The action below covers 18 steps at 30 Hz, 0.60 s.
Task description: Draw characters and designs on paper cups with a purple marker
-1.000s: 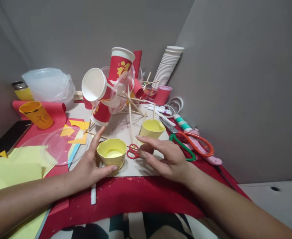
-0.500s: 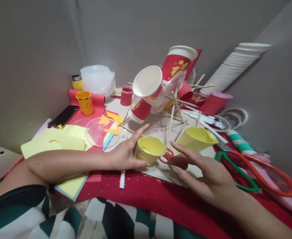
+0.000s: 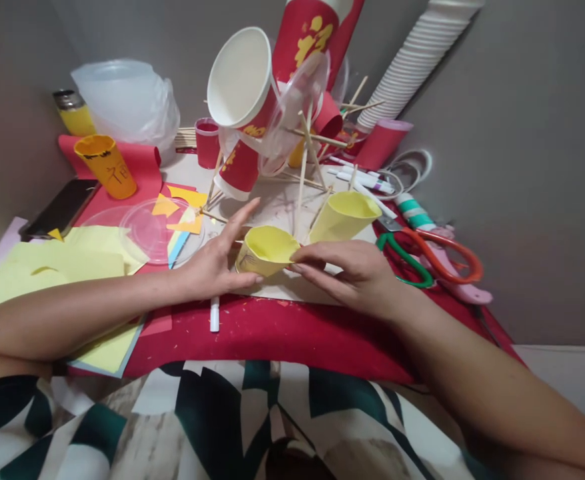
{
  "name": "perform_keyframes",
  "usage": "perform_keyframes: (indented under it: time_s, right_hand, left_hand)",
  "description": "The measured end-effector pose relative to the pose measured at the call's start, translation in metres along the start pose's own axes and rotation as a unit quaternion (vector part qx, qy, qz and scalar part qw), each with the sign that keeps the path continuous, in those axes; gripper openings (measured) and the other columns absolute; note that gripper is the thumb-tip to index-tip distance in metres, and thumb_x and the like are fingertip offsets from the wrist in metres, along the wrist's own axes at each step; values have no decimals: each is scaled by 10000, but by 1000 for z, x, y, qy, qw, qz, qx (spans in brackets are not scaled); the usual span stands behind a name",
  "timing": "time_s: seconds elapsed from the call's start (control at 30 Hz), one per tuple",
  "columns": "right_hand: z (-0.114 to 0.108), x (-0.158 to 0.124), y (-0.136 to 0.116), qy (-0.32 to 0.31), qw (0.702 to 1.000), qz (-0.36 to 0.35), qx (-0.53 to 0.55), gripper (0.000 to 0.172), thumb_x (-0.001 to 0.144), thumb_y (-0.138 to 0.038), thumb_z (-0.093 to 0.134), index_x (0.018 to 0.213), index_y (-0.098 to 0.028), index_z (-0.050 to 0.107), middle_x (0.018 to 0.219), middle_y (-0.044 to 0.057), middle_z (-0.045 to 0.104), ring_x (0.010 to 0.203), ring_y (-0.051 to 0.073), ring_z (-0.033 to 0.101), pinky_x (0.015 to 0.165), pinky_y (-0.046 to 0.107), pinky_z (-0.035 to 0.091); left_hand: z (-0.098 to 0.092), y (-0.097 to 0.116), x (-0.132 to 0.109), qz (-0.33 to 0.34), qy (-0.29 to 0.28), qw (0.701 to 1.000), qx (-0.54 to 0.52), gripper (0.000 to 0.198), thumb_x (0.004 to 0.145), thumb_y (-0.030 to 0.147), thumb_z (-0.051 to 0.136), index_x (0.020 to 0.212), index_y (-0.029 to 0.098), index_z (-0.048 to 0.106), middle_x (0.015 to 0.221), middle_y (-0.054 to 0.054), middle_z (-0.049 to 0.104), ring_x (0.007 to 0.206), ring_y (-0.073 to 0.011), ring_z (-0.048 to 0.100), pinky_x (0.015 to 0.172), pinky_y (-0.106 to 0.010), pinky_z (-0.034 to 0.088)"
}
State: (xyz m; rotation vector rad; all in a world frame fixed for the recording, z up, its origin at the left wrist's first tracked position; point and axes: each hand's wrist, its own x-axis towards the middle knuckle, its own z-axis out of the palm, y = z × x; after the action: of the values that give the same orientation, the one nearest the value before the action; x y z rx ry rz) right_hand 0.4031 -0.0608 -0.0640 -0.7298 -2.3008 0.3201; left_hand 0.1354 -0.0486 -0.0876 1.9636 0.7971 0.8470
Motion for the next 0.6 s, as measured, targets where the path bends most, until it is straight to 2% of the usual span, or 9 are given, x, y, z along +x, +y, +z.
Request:
perform_keyframes:
  time_s: [0.07, 0.2, 0.3, 0.37, 0.47, 0.6]
  right_hand:
    - [-4, 0, -1, 6, 1000, 5, 2, 93, 1003, -238, 656, 980, -262, 743, 856, 15, 824, 696, 146, 761, 625, 236, 590]
    - [-8, -3, -4, 100, 993, 53, 41, 76, 954, -202, 717, 940, -268, 750, 801, -9, 801, 588, 128, 705, 568, 244, 564]
    - [-7, -5, -4, 168, 974, 111, 105, 52, 936, -228, 753, 905, -270, 760, 752, -17, 769, 563, 136, 692, 539, 262, 564]
    - [-7, -5, -5, 192, 959, 142, 154, 51, 934, -281, 772, 886, -273, 758, 731, -18, 756, 548, 142, 692, 519, 268, 576]
    - [-9, -2, -6, 194, 944, 164, 211, 150, 923, -388, 798, 857, -265, 741, 718, -12, 762, 519, 145, 687, 486, 271, 589]
    - [-9, 0, -7, 164, 935, 182, 255, 265, 899, -488, 814, 847, -243, 724, 704, -1, 769, 519, 141, 688, 479, 259, 589]
  left_hand:
    - [0, -1, -1, -9, 5, 1000, -5, 1134, 835, 403, 840, 1714, 286, 133, 1572, -176, 537, 1368, -342, 609, 1167, -516, 491]
    - [-1, 1, 0, -4, 39, 999, 12, 1100, 842, 392, 838, 1706, 280, 168, 1565, -173, 529, 1453, -322, 523, 1194, -477, 461]
    - [-1, 5, 0, -24, 64, 998, -15, 1037, 850, 381, 828, 1688, 301, 222, 1519, -152, 552, 1419, -304, 543, 1198, -478, 457]
    - [-1, 7, 1, -56, 78, 994, -61, 1049, 830, 388, 850, 1676, 295, 237, 1451, -144, 582, 1365, -292, 585, 1183, -473, 472]
    - [-1, 12, 3, -110, 77, 976, -173, 1037, 820, 422, 867, 1653, 295, 264, 1329, -111, 647, 1189, -245, 685, 1083, -430, 547]
    - [-5, 20, 7, -196, 50, 920, -336, 837, 902, 543, 769, 1586, 298, 353, 1117, -68, 756, 938, -207, 772, 848, -332, 627]
